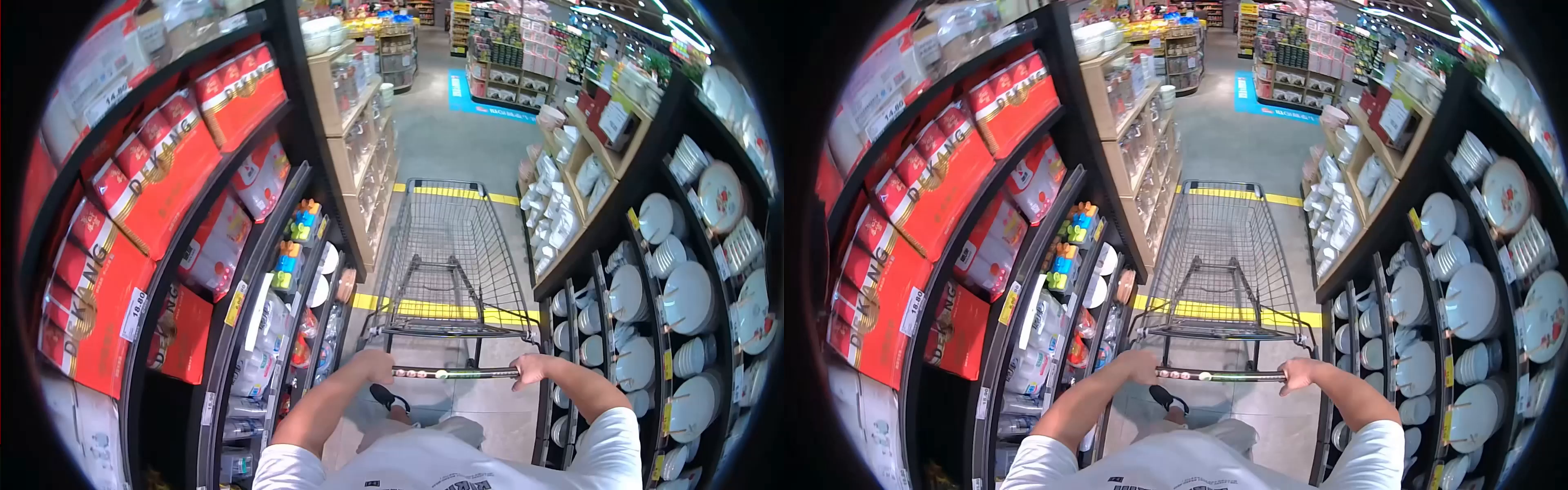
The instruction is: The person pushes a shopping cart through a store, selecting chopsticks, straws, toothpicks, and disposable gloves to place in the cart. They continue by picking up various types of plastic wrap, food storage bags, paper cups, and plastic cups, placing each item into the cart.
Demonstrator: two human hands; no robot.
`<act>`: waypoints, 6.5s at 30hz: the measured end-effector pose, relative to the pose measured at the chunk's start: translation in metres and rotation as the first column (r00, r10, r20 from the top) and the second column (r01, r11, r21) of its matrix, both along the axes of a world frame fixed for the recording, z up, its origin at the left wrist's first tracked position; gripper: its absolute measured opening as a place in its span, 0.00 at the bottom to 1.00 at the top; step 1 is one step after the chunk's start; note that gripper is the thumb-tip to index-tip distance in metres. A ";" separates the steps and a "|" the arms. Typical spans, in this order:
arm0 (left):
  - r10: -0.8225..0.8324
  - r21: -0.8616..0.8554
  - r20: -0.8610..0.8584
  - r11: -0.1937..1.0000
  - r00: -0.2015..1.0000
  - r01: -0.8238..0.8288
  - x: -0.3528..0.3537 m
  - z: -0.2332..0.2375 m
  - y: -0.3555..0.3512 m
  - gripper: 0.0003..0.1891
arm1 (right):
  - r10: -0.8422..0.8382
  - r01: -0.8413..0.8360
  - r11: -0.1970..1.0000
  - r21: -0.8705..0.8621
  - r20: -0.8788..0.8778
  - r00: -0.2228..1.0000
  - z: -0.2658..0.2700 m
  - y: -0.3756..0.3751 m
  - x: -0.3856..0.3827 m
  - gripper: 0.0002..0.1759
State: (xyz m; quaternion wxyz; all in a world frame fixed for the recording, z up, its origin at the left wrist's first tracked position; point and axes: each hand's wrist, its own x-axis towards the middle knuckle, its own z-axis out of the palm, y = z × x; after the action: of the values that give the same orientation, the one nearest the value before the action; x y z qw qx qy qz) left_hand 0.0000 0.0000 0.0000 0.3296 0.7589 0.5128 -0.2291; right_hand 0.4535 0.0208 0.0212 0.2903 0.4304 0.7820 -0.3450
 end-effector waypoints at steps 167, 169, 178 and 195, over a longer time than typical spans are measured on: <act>0.073 -0.431 0.055 0.901 0.996 -0.042 -0.036 0.029 -2.326 0.17 | -0.234 0.260 0.879 -0.399 0.112 0.966 0.023 -2.340 -0.084 0.25; -0.100 -0.378 0.085 0.917 0.991 0.125 -0.039 0.035 -2.333 0.25 | -0.192 0.234 0.898 -0.373 0.147 0.970 0.002 -2.356 -0.081 0.27; -0.182 -0.319 0.229 0.914 0.956 0.251 -0.074 0.029 -2.356 0.29 | -0.289 0.300 0.950 -0.081 0.124 0.949 0.000 -2.417 -0.111 0.24; -0.154 -0.138 0.114 0.976 0.981 0.169 -0.120 0.014 -2.344 0.26 | -0.181 0.194 0.976 -0.097 0.125 0.975 -0.028 -2.409 -0.150 0.31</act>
State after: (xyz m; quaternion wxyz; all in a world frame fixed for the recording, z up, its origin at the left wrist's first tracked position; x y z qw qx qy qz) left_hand -0.1197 -2.3444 0.0137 0.3907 0.7827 0.4133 -0.2529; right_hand 0.3035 -2.3883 -0.0068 0.3240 0.5050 0.6997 -0.3877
